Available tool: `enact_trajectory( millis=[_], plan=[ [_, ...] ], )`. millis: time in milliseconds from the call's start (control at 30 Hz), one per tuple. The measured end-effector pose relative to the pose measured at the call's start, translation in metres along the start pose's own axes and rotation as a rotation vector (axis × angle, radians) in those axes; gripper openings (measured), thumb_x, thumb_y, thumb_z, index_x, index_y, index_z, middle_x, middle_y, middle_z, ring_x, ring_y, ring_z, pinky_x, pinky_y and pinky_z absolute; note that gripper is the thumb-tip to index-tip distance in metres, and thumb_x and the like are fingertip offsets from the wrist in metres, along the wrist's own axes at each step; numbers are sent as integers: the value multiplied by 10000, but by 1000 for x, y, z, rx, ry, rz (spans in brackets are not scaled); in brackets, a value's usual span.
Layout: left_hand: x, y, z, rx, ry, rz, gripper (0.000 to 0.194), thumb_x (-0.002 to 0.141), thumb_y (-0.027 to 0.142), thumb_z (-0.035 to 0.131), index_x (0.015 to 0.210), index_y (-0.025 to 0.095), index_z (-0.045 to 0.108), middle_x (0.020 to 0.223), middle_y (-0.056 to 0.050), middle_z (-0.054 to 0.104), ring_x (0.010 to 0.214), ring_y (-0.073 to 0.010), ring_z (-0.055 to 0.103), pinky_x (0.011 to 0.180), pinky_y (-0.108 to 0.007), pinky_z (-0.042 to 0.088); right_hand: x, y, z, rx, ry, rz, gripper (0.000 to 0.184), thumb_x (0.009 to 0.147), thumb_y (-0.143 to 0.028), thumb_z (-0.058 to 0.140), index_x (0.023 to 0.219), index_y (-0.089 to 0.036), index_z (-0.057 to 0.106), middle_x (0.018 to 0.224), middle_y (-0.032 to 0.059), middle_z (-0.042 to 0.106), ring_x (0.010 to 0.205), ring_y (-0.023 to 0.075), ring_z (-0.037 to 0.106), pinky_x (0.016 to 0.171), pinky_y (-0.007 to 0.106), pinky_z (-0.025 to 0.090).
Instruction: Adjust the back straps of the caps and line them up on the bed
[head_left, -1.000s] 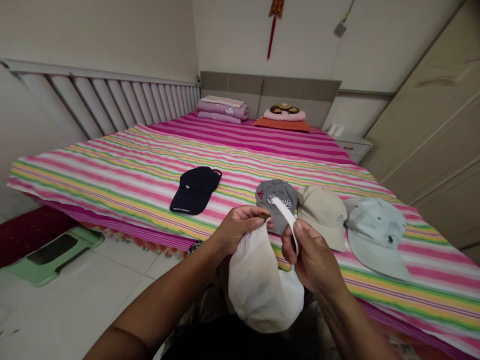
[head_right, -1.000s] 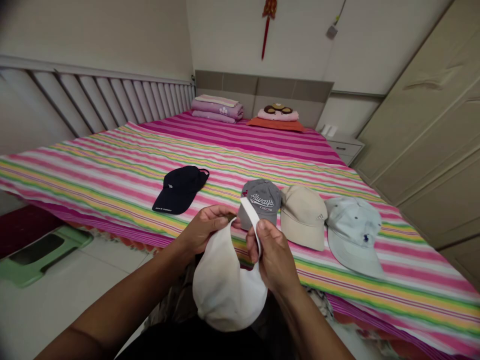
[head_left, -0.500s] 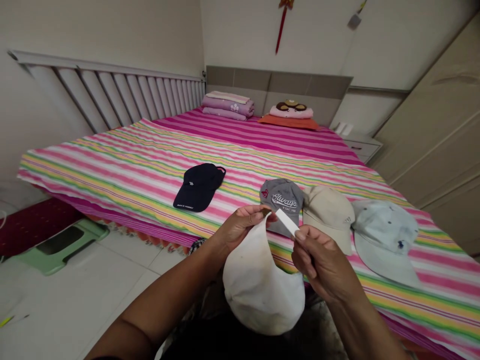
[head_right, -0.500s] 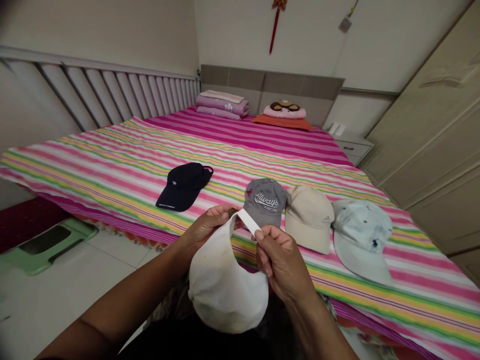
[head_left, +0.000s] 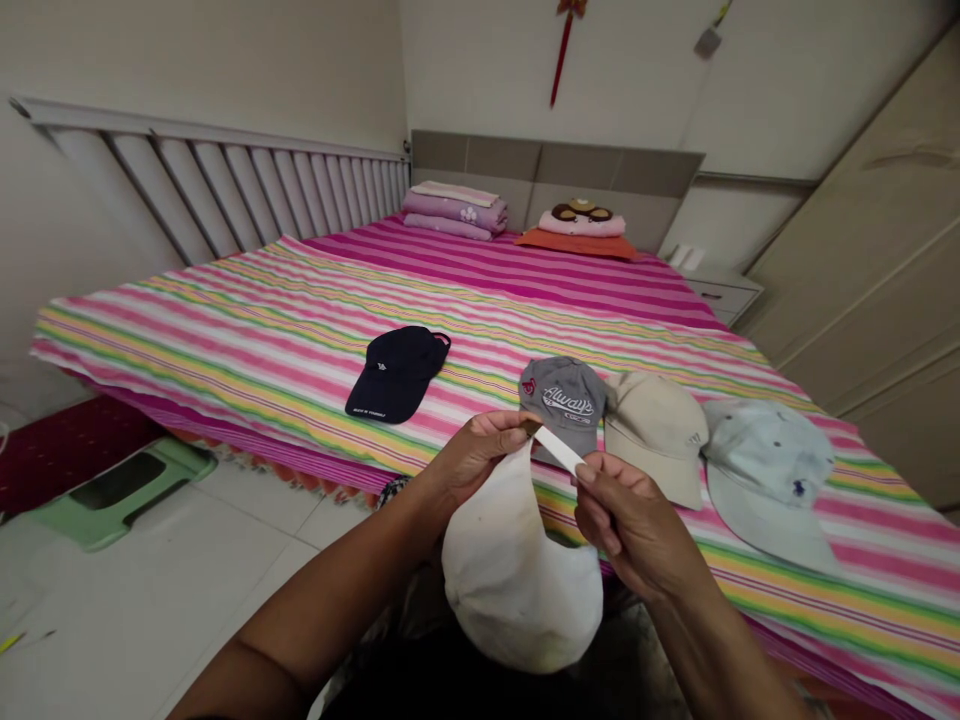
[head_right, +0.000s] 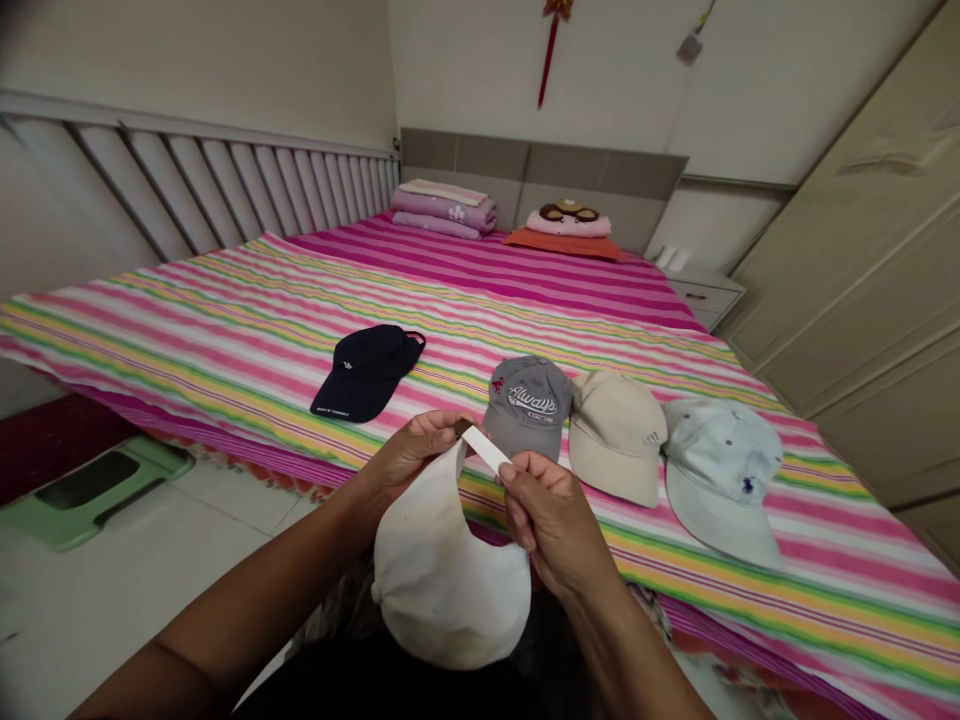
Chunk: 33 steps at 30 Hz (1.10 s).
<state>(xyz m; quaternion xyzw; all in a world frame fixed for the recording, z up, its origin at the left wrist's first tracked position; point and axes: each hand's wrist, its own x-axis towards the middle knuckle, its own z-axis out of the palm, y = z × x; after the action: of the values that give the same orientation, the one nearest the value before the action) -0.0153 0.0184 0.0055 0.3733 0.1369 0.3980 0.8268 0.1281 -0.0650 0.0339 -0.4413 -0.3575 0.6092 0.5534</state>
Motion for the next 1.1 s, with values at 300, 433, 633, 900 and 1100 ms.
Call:
enact_trajectory(
  millis=[300,433,633,900,1100],
  plan=[
    [-2,3,4,28,54,-17,312,532,217,762,809,109,667,714,-40,648,599,-95,569,618,-209,418,1,1,-1,-17,3,14,296,695,-350,650,577,-173,444,328,-104,358,289,18,197,355,184,126],
    [-4,5,1,105,61,8,298,532,218,760,797,116,671,694,-31,640,578,-101,560,607,-230,420,1,2,-4,-59,-6,16,292,695,-351,651,581,-167,456,340,-95,385,288,15,213,358,183,128],
    [-7,14,-4,381,-8,65,265,601,233,725,847,152,668,752,-26,630,639,-105,553,628,-239,409,1,-3,-9,-219,-16,1,285,713,-370,627,582,-156,491,351,-72,421,302,23,275,353,172,178],
    [-11,22,2,641,-161,136,259,683,273,659,901,138,626,868,-55,604,813,-135,532,748,-261,390,1,-14,-7,-339,-23,29,275,675,-401,643,620,-144,560,353,-73,411,299,24,262,309,158,164],
    [-8,23,4,713,-246,150,269,696,275,647,915,127,595,874,-58,584,822,-137,522,751,-266,395,4,-16,-2,-305,-40,13,260,666,-378,655,611,-147,548,354,-79,394,321,26,260,321,157,170]
  ],
)
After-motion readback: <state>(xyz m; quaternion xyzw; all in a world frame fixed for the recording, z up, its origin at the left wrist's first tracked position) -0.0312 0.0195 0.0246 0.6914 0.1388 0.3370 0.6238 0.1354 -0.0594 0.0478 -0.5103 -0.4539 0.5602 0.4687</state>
